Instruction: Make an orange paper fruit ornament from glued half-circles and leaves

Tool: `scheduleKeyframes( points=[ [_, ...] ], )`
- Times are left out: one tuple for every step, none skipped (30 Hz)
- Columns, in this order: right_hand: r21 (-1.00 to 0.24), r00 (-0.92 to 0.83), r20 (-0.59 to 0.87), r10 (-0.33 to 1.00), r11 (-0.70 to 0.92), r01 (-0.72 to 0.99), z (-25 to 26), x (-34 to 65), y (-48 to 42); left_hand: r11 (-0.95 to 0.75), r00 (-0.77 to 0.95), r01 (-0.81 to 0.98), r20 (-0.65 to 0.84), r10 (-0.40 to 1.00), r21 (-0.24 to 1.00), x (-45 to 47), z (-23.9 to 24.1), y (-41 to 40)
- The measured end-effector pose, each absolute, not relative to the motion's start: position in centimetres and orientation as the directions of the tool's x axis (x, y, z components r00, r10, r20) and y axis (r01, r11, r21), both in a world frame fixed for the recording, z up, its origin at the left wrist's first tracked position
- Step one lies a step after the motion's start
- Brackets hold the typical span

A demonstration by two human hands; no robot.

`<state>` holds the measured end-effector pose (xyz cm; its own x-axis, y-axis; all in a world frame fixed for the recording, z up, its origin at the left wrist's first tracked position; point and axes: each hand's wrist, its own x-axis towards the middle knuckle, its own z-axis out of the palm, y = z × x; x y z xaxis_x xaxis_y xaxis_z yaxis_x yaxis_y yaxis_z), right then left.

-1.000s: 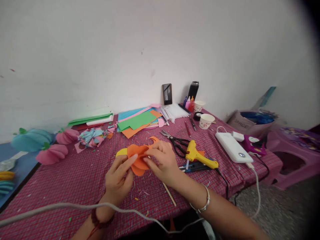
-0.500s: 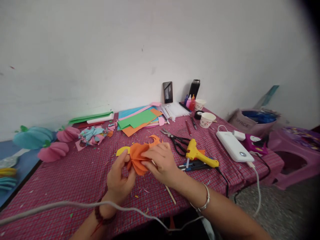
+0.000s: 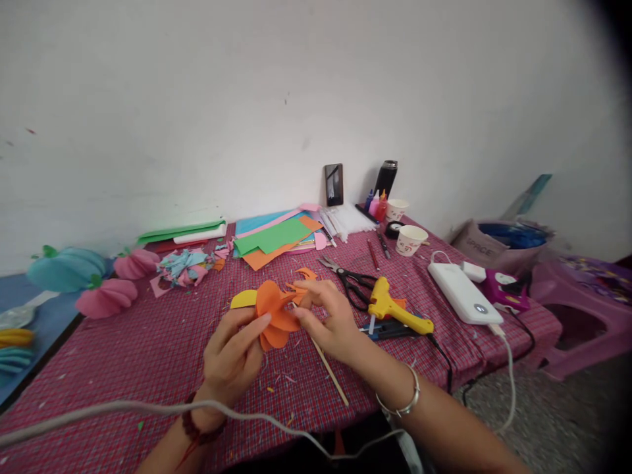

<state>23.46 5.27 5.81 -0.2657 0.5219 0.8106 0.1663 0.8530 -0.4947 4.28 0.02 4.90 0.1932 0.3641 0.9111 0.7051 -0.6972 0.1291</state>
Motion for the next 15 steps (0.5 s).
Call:
scheduleKeyframes(
  points=[
    [-0.48,-0.275,0.804,0.527,0.848,0.224,5.8,23.4,5.3,-0.703,0.211,0.701,0.908,0.362,0.118,4.3,4.8,0.0],
    [-0.451,-0.287,0.804,0.521,0.848,0.278,5.7,23.4,5.3,-0.71,0.231,0.696,0.902,0.364,0.108,4.2,4.7,0.1],
    [-0.414,-0.3,0.809,0.506,0.852,0.322,5.7,23.4,5.3,-0.717,0.257,0.69,0.893,0.37,0.099,4.2,4.5,0.1],
    [-0.37,-0.322,0.814,0.483,0.859,0.353,5.6,23.4,5.3,-0.725,0.278,0.682,0.883,0.378,0.095,4.2,4.3,0.2],
    [-0.327,-0.348,0.818,0.458,0.868,0.373,5.7,23.4,5.3,-0.732,0.292,0.675,0.876,0.383,0.095,4.2,4.1,0.2],
    [-0.29,-0.375,0.819,0.435,0.877,0.383,5.7,23.4,5.2,-0.737,0.296,0.667,0.872,0.39,0.104,4.3,3.8,0.3],
    [-0.261,-0.403,0.815,0.417,0.884,0.387,5.8,23.4,5.2,-0.74,0.285,0.66,0.869,0.404,0.128,4.3,3.6,0.4],
    [-0.249,-0.424,0.806,0.412,0.887,0.388,5.8,23.4,5.2,-0.74,0.249,0.651,0.871,0.423,0.173,4.4,3.3,0.5],
    [-0.26,-0.434,0.796,0.422,0.886,0.384,5.8,23.3,5.3,-0.732,0.189,0.636,0.871,0.453,0.243,4.5,3.1,0.5],
    [-0.301,-0.426,0.787,0.448,0.879,0.369,5.8,23.3,5.4,-0.712,0.108,0.614,0.857,0.504,0.341,4.6,2.9,0.5],
    [-0.376,-0.402,0.773,0.491,0.865,0.334,5.7,23.2,5.5,-0.678,0.021,0.579,0.823,0.568,0.453,4.6,2.8,0.6],
    [-0.465,-0.372,0.754,0.542,0.84,0.28,5.6,23.2,5.7,-0.633,-0.064,0.525,0.768,0.637,0.569,4.7,2.9,0.7],
    [-0.553,-0.337,0.73,0.595,0.804,0.221,5.4,23.1,5.9,-0.582,-0.129,0.459,0.698,0.704,0.672,4.7,3.1,0.7],
    [-0.626,-0.303,0.702,0.644,0.762,0.168,5.2,23.0,6.1,-0.529,-0.165,0.387,0.621,0.766,0.756,4.8,3.3,0.9],
    [-0.681,-0.275,0.674,0.686,0.721,0.13,5.1,23.0,6.4,-0.478,-0.171,0.316,0.545,0.821,0.82,4.8,3.6,1.0]
  ],
)
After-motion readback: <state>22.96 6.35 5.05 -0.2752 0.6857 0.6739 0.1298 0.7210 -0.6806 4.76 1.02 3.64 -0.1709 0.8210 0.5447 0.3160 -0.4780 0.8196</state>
